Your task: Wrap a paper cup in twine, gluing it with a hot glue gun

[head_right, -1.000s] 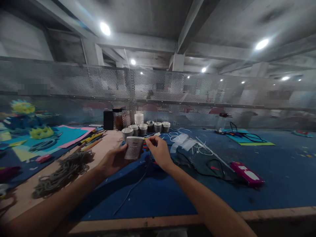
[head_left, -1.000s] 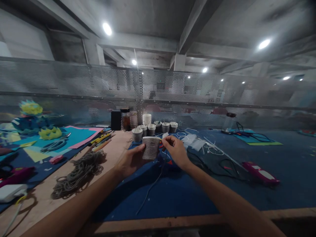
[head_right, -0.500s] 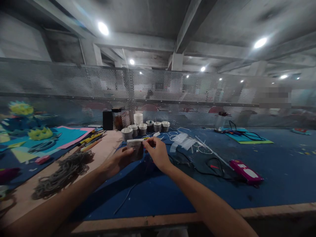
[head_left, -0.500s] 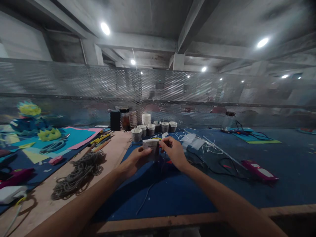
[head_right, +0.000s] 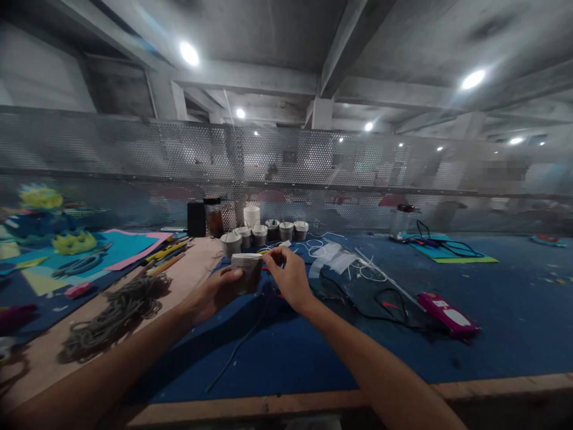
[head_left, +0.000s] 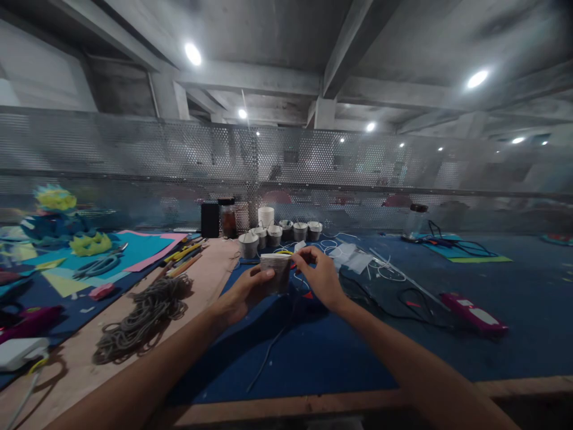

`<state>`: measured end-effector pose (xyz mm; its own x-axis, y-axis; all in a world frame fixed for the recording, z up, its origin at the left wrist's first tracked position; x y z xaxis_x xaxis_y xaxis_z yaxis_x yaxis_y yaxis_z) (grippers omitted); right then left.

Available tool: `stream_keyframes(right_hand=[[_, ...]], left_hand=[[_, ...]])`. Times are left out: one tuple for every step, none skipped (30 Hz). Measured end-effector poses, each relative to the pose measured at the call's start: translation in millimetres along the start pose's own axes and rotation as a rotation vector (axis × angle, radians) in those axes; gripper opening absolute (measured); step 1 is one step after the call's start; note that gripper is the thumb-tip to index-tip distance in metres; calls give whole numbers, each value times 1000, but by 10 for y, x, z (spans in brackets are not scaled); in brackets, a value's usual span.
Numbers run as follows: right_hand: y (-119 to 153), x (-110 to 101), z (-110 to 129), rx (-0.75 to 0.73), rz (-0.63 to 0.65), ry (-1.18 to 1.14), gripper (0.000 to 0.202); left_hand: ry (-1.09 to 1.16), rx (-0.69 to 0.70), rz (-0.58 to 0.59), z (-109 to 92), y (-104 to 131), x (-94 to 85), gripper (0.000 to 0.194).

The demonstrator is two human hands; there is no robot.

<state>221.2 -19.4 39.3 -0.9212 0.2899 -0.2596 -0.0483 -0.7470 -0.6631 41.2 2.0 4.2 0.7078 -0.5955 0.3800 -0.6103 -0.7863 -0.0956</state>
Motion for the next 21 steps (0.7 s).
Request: stream_keyframes(right_hand=[[1, 4, -10, 6, 5, -10, 23], [2, 9, -15, 8, 13, -17, 23], [4, 13, -17, 7, 21, -21, 23], [6, 15, -17, 5, 28, -24, 23], [9, 17, -15, 5, 35, -29, 22], [12, 19, -12, 9, 40, -36, 22], [15, 20, -10, 15, 43, -43, 22], [17, 21, -8, 20, 46, -49, 21], [19, 22, -6, 23, 49, -53, 21], [20, 23, -4, 24, 52, -54, 21], [20, 24, -3, 23, 55, -53, 21], [19, 25, -3, 21, 59, -49, 21], [19, 26, -3, 20, 62, -47, 21], [18, 26, -5, 19, 66, -45, 20], [19, 26, -7, 18, 67, -43, 20], [19, 26, -9, 16, 67, -43, 20], [20, 25, -12, 13, 63, -42, 20], [22, 24, -15, 10, 58, -39, 20], [25, 24, -17, 7, 53, -33, 20], [28, 25, -20, 4, 50, -26, 21], [31, 26, -22, 1, 48, -19, 21]], left_hand=[[1, 1, 7, -1, 1, 0, 41], [2, 2, 13, -5, 2, 4, 41], [6, 6, 17, -11, 4, 9, 41], [11, 7, 20, -19, 6, 16, 42], [15, 9, 19, -28, 8, 24, 42], [19, 12, 16, -38, 11, 33, 42], [23, 14, 16, -47, 15, 41, 42], [26, 17, 19, -57, 19, 50, 42], [30, 18, 25, -65, 22, 58, 41], [33, 17, 32, -71, 26, 64, 40], [40, 17, 37, -75, 28, 67, 40], [48, 16, 39, -78, 29, 66, 40], [55, 16, 36, -78, 29, 62, 40], [62, 15, 32, -76, 29, 58, 40], [68, 10, 28, -71, 28, 53, 40], [73, 1, 26, -64, 26, 50, 40], [74, -9, 26, -55, 24, 49, 40], [72, -14, 28, -47, 21, 50, 39], [67, -14, 31, -39, 18, 51, 39], [59, -8, 33, -32, 15, 52, 38], [48, 3, 34, -26, 12, 52, 39]])
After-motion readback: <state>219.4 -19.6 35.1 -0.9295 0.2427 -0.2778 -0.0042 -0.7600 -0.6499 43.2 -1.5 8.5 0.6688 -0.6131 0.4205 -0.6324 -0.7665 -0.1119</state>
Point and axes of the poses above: each hand's wrist, its own y-axis away from the middle knuckle, its own x-axis out of the palm, z = x × y, the point moved 3 cm from there along -y, towards the middle knuckle, and after that the axes turned 3 degrees about -x, right-handed, at the moved point
